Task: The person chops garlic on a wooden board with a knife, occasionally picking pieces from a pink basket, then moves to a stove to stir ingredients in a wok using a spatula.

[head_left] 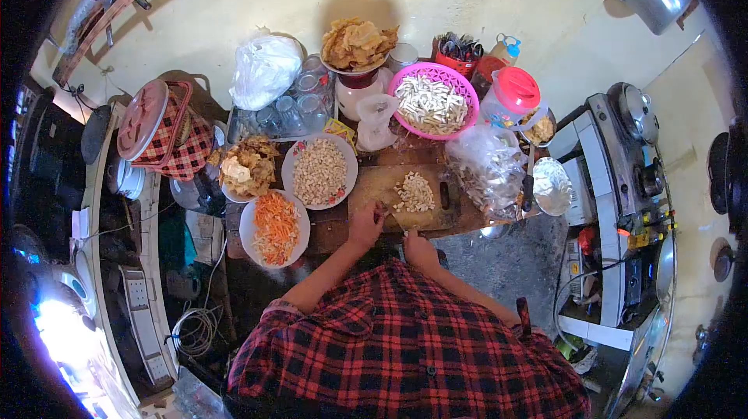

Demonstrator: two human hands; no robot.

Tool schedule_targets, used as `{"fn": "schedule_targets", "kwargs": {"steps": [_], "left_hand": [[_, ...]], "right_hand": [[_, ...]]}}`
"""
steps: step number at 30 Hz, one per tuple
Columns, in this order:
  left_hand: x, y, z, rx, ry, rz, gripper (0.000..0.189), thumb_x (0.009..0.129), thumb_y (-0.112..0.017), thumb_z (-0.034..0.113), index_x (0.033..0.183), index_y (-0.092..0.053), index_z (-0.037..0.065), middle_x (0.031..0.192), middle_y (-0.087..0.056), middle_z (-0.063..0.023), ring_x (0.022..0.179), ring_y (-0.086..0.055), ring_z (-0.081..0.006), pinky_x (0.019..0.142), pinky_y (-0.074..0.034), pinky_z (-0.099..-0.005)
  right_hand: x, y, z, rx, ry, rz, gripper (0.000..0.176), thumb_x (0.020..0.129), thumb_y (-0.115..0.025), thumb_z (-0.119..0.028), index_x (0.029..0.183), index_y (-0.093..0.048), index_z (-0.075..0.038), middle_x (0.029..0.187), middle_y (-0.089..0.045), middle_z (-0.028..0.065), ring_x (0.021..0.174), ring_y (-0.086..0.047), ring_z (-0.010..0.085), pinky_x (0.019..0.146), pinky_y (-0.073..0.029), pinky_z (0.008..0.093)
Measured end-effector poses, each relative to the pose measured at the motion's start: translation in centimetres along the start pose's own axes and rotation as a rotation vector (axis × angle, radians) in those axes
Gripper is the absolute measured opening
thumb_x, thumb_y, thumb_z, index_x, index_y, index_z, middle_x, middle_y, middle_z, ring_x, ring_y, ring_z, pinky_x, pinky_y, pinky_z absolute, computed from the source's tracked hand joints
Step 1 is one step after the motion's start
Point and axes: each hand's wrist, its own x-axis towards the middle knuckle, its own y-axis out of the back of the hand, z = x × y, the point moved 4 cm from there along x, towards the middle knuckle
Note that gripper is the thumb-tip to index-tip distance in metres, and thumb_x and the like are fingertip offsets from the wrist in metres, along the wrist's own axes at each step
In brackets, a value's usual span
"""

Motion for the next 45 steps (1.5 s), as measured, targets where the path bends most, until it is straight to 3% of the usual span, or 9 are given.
{"fn": "schedule_targets", "kwargs": {"steps": [4, 11, 13, 16, 26, 45], "left_hand": [[-0.1, 0.2, 0.3, 0.110, -0.091, 0.064, 0.018, 0.074, -0.061, 0.011, 0.087, -0.050, 0.004, 0.071, -0.059, -0.0139, 0.068, -0.060, -0.0319, 0.059, -0.046, -0.0409], [-0.4, 0.3, 0.4, 0.095, -0.038, 0.065, 0.018, 0.074, -0.061, 0.011, 0.086, -0.049, 0.005, 0.072, -0.060, -0.0135, 0.069, -0.060, -0.0313, 0.060, -0.047, -0.0407], [-0.5, 0.4, 0.5, 0.095, -0.153, 0.096, 0.019, 0.074, -0.061, 0.011, 0.086, -0.049, 0.004, 0.073, -0.060, -0.0134, 0.069, -0.060, -0.0308, 0.060, -0.047, -0.0400], [-0.5, 0.1, -0.1, 0.104, -0.083, 0.068, 0.018, 0.074, -0.061, 0.009, 0.085, -0.049, 0.004, 0.074, -0.061, -0.0141, 0.070, -0.060, -0.0314, 0.060, -0.047, -0.0393], [-0.8, 0.4, 0.1, 0.084, -0.108, 0.072, 0.019, 0.073, -0.062, 0.009, 0.085, -0.049, 0.002, 0.075, -0.060, -0.0167, 0.071, -0.060, -0.0331, 0.061, -0.048, -0.0400], [-0.7, 0.6, -0.1, 0.084, -0.086, 0.068, 0.024, 0.072, -0.063, 0.008, 0.089, -0.047, 0.003, 0.074, -0.059, -0.0155, 0.071, -0.059, -0.0337, 0.061, -0.047, -0.0409]], "right_hand": [[0.0, 0.0, -0.2, 0.050, -0.008, -0.039, 0.034, 0.087, -0.044, -0.024, 0.104, -0.041, 0.005, 0.063, -0.057, 0.0256, 0.061, -0.057, 0.0426, 0.053, -0.045, 0.0507], [-0.1, 0.5, -0.6, 0.066, 0.005, -0.072, 0.035, 0.088, -0.043, -0.025, 0.105, -0.040, 0.006, 0.066, -0.057, 0.0272, 0.061, -0.057, 0.0438, 0.053, -0.045, 0.0515], [0.2, 0.3, -0.5, 0.059, 0.001, -0.076, 0.034, 0.088, -0.043, -0.024, 0.102, -0.040, 0.005, 0.065, -0.057, 0.0270, 0.061, -0.057, 0.0438, 0.054, -0.045, 0.0518], [0.0, -0.1, -0.3, 0.074, -0.009, -0.054, 0.030, 0.087, -0.044, -0.024, 0.099, -0.041, 0.003, 0.065, -0.057, 0.0267, 0.061, -0.057, 0.0438, 0.054, -0.045, 0.0521], [0.0, -0.3, -0.7, 0.085, 0.006, -0.058, 0.029, 0.088, -0.043, -0.024, 0.093, -0.040, 0.004, 0.063, -0.056, 0.0267, 0.060, -0.057, 0.0430, 0.051, -0.045, 0.0504], [0.8, -0.6, -0.3, 0.111, 0.031, -0.086, 0.031, 0.088, -0.043, -0.023, 0.098, -0.041, 0.006, 0.063, -0.056, 0.0269, 0.061, -0.056, 0.0431, 0.054, -0.044, 0.0523]]}}
